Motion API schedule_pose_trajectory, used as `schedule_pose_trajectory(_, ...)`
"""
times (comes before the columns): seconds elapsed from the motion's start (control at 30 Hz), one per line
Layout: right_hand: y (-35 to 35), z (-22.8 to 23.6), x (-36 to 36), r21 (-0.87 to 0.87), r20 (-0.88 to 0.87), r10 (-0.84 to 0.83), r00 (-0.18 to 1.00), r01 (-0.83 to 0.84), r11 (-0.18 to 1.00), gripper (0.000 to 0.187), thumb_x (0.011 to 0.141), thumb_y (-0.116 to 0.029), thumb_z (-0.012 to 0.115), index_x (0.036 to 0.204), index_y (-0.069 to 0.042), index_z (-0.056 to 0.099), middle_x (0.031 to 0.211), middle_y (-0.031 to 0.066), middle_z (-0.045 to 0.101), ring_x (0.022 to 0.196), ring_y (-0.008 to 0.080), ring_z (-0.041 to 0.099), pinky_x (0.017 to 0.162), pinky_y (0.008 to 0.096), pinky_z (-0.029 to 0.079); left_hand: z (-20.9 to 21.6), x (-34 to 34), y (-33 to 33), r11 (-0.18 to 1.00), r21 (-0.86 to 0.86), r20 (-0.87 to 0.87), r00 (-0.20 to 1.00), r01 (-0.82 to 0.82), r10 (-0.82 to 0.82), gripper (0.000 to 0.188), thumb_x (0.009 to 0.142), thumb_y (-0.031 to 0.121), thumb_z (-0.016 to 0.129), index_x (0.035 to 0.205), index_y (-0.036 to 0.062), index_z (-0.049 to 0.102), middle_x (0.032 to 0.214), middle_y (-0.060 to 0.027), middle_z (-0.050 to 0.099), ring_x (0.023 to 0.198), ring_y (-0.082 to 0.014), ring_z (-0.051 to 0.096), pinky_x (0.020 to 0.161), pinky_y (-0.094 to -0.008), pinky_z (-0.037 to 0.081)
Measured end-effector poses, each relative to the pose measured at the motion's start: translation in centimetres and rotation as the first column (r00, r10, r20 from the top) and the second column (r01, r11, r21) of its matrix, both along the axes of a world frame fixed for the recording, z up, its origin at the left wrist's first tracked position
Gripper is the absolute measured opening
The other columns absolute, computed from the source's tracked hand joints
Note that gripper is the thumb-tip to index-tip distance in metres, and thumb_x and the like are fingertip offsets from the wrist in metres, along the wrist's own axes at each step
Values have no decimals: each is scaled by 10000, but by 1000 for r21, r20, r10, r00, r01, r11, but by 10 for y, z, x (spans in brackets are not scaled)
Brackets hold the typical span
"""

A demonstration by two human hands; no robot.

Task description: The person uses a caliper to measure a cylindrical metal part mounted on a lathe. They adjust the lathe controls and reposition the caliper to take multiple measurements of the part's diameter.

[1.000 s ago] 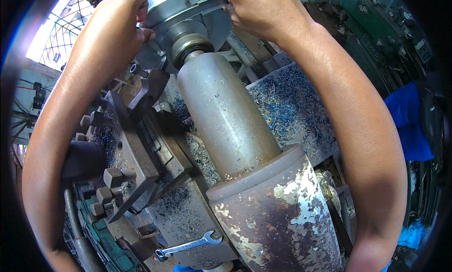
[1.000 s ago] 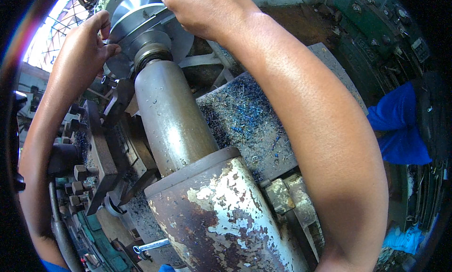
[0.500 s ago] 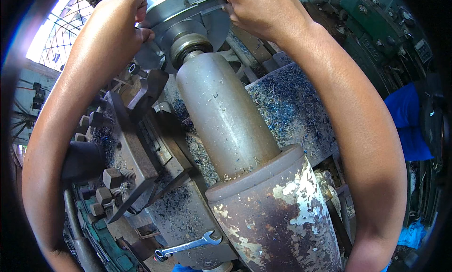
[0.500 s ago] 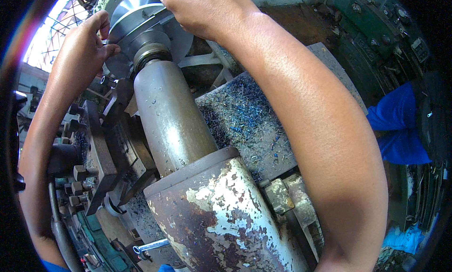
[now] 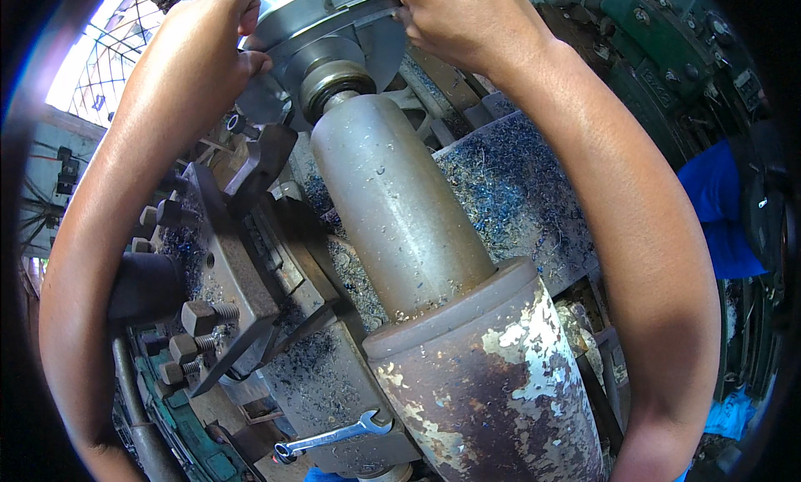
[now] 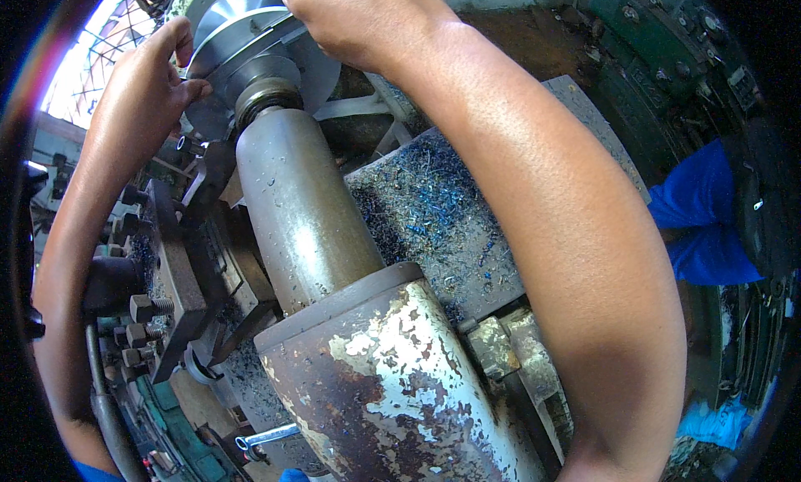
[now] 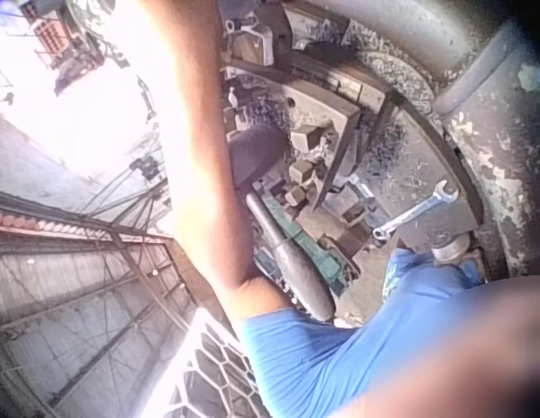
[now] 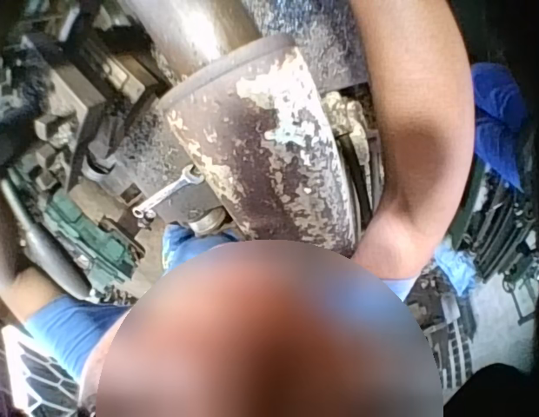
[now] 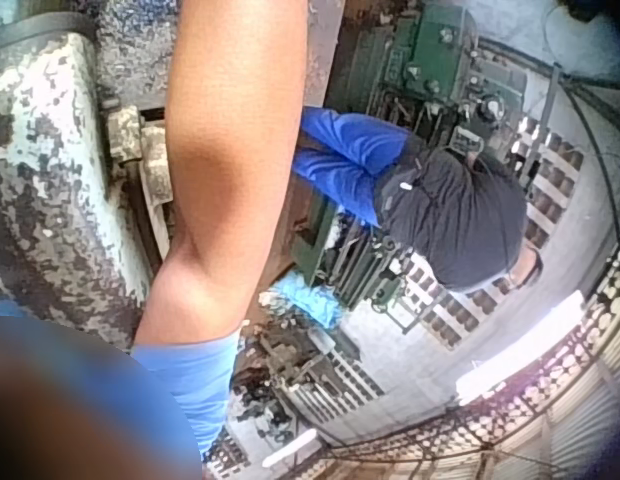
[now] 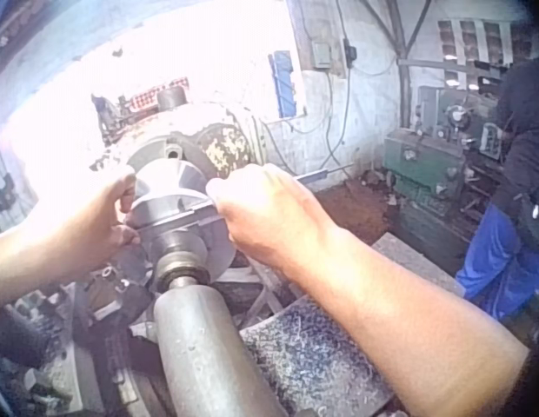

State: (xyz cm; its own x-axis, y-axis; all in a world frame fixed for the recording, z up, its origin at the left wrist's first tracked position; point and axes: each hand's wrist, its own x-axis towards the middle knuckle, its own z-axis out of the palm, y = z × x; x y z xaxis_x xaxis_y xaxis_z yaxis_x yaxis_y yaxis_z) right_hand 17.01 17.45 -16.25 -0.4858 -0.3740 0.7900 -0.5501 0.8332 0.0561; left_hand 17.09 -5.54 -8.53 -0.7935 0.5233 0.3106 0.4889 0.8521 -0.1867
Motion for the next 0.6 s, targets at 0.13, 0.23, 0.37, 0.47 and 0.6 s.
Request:
schedule_pose_trajectory(0.13, 0, 1, 1, 0, 20, -3, 1000, 3, 1000, 136, 824, -33, 517, 821, -1, 648, 772, 229, 670, 781, 392, 684, 731, 473, 545, 0, 2, 3, 999, 9, 27, 999, -33, 33, 335, 830, 72, 764, 1023, 41, 491, 614, -122, 605, 485, -193, 615, 420, -354, 418)
schedule_pose_trajectory(0.23, 0, 1, 1, -1, 19, -5, 1000, 5, 1000, 138, 828, -37, 515, 820, 4, 646, 778, 235, 669, 789, 396, 684, 736, 477, 544, -1, 5, 5, 991, 78, 78, 991, -111, 105, 333, 834, 65, 760, 1026, 40, 489, 614, -122, 602, 488, -188, 616, 418, -351, 419)
schedule_pose_trajectory(0.37, 1, 0, 0, -4, 5, 9, 1000, -9, 1000, 137, 827, -40, 514, 819, 6, 643, 777, 241, 665, 790, 403, 681, 736, 483, 542, 2, 8, 7, 997, 50, 65, 997, -56, 52, 324, 841, 59, 752, 1023, 40, 485, 622, -120, 604, 492, -182, 618, 416, -342, 426)
schedule_pose_trajectory(0.47, 2, 0, 0, 4, 10, 16, 1000, -16, 1000, 133, 827, -41, 514, 826, 7, 639, 783, 244, 664, 794, 406, 678, 735, 488, 538, 2, 9, 9, 995, 68, 77, 995, -68, 63, 318, 843, 54, 748, 1013, 39, 480, 626, -120, 603, 490, -179, 615, 417, -337, 431)
schedule_pose_trajectory(0.6, 2, 1, 1, 7, 15, 12, 1000, -12, 1000, 121, 825, -43, 517, 828, 4, 629, 779, 240, 658, 793, 408, 672, 735, 492, 532, 3, 10, 12, 986, 56, 90, 984, -159, 154, 322, 837, 59, 752, 998, 39, 474, 635, -127, 602, 490, -182, 609, 417, -335, 434)
